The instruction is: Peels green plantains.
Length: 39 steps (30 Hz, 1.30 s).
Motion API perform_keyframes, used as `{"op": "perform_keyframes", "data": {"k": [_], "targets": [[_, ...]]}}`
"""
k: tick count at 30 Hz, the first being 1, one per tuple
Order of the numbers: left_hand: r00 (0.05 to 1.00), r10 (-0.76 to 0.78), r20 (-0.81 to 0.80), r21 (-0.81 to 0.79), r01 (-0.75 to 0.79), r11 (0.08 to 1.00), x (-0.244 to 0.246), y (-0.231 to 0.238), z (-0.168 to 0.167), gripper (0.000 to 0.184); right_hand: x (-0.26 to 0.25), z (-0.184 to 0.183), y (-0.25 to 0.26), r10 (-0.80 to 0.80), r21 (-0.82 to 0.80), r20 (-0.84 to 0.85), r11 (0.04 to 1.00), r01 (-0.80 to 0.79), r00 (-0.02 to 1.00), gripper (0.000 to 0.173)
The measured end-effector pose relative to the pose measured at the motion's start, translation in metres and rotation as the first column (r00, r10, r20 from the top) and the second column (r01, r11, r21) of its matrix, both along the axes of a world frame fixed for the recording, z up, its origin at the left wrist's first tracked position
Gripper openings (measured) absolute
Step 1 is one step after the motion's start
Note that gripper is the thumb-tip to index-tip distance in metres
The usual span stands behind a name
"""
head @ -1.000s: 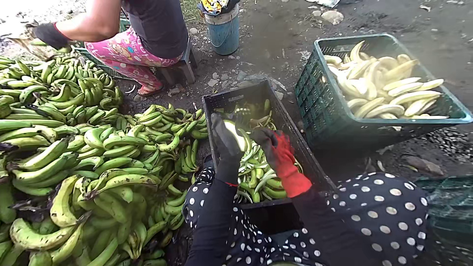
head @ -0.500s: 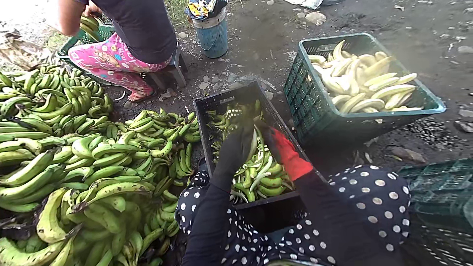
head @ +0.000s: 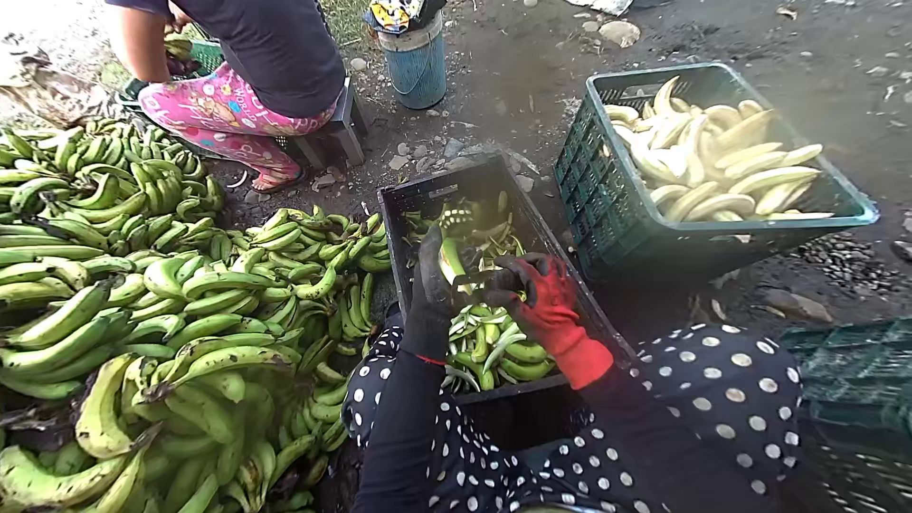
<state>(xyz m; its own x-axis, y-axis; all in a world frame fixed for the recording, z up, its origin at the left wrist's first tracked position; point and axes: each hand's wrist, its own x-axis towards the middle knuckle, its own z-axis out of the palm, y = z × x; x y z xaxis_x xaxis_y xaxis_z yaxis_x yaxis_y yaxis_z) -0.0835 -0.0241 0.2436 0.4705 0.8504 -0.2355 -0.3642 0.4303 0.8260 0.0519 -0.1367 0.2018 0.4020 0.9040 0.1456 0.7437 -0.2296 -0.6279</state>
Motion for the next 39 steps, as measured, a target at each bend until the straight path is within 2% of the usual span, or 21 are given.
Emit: {"op": "perform_keyframes", "data": {"k": [1,3,5,6,7,9,12,13,16,18,19,20,22,24,27,31,34,37,39], "targets": [[0.996,0.015,-0.084,0.131,-0.004,0.991,-0.001,0.000,-0.004,0.043,-0.003,0.006,0.003,-0.015,-0.090,-0.066,0.996,0.009,0.998,0.052],[0.938,0.124,-0.322,0.416,0.023,0.909,-0.001,-0.007,-0.007,0.061,-0.004,0.013,0.013,-0.076,-0.226,-0.248,0.974,0.019,0.966,0.045],[0.866,0.170,-0.470,0.623,0.189,0.759,-0.005,-0.014,-0.008,0.065,0.000,0.010,0.025,-0.091,-0.223,-0.387,0.975,0.003,0.918,0.040],[0.849,0.160,-0.504,0.651,0.252,0.716,-0.006,-0.016,-0.006,0.067,0.004,0.007,0.028,-0.066,-0.199,-0.432,0.980,-0.023,0.900,0.039],[0.844,0.141,-0.518,0.652,0.283,0.703,-0.006,-0.017,-0.003,0.066,0.008,0.005,0.029,-0.036,-0.181,-0.455,0.982,-0.053,0.890,0.041],[0.884,0.059,-0.464,0.580,0.253,0.775,-0.004,-0.020,0.001,0.056,0.013,0.006,0.030,-0.037,-0.143,-0.476,0.989,-0.036,0.879,0.040],[0.990,-0.060,-0.130,0.349,0.103,0.931,0.001,-0.013,-0.005,0.050,0.014,0.008,0.025,-0.043,-0.053,-0.413,0.998,0.024,0.910,0.038],[0.996,-0.081,-0.046,0.297,0.091,0.950,0.000,-0.008,-0.008,0.051,0.015,0.005,0.022,-0.038,-0.050,-0.363,0.999,0.022,0.931,0.038],[0.990,-0.144,0.001,0.337,0.135,0.932,-0.011,0.001,-0.011,0.040,0.021,0.007,0.002,0.072,-0.041,-0.102,0.996,-0.077,0.992,0.052],[0.986,-0.151,0.067,0.171,0.138,0.976,-0.007,-0.001,-0.005,0.039,0.024,0.009,-0.014,0.137,-0.015,0.028,0.991,-0.137,0.990,0.061],[0.987,-0.151,0.056,0.121,0.143,0.982,-0.005,-0.003,-0.003,0.042,0.024,0.012,-0.018,0.139,-0.027,0.060,0.990,-0.138,0.988,0.063],[0.989,-0.144,-0.024,0.142,0.146,0.979,-0.005,-0.004,-0.003,0.044,0.023,0.017,-0.019,0.129,-0.067,0.048,0.990,-0.126,0.990,0.059],[0.970,-0.102,-0.222,0.325,0.172,0.930,-0.006,-0.009,-0.010,0.049,0.020,0.024,-0.011,0.065,-0.226,-0.022,0.972,-0.068,0.998,0.054],[0.920,0.018,-0.392,0.525,0.207,0.825,-0.003,-0.016,-0.016,0.061,0.020,0.019,0.006,-0.045,-0.324,-0.146,0.946,-0.004,0.988,0.048],[0.859,0.127,-0.497,0.648,0.270,0.712,-0.003,-0.023,-0.008,0.057,0.024,0.006,0.023,-0.168,-0.292,-0.295,0.953,0.078,0.940,0.038],[0.863,0.082,-0.499,0.560,0.249,0.790,-0.005,-0.014,-0.003,0.055,0.031,0.006,0.016,-0.165,-0.143,-0.391,0.983,0.118,0.906,0.038],[0.891,0.081,-0.447,0.493,0.170,0.853,-0.007,-0.006,-0.005,0.056,0.039,0.007,0.002,-0.076,-0.059,-0.284,0.996,0.061,0.956,0.038],[0.882,0.148,-0.447,0.512,0.116,0.851,-0.009,-0.003,0.001,0.060,0.042,0.028,-0.003,0.050,-0.237,-0.051,0.970,-0.061,0.997,0.050],[0.857,0.161,-0.490,0.515,0.135,0.847,-0.010,-0.004,0.002,0.064,0.039,0.030,-0.007,0.081,-0.300,0.046,0.952,-0.063,0.996,0.054]]}}
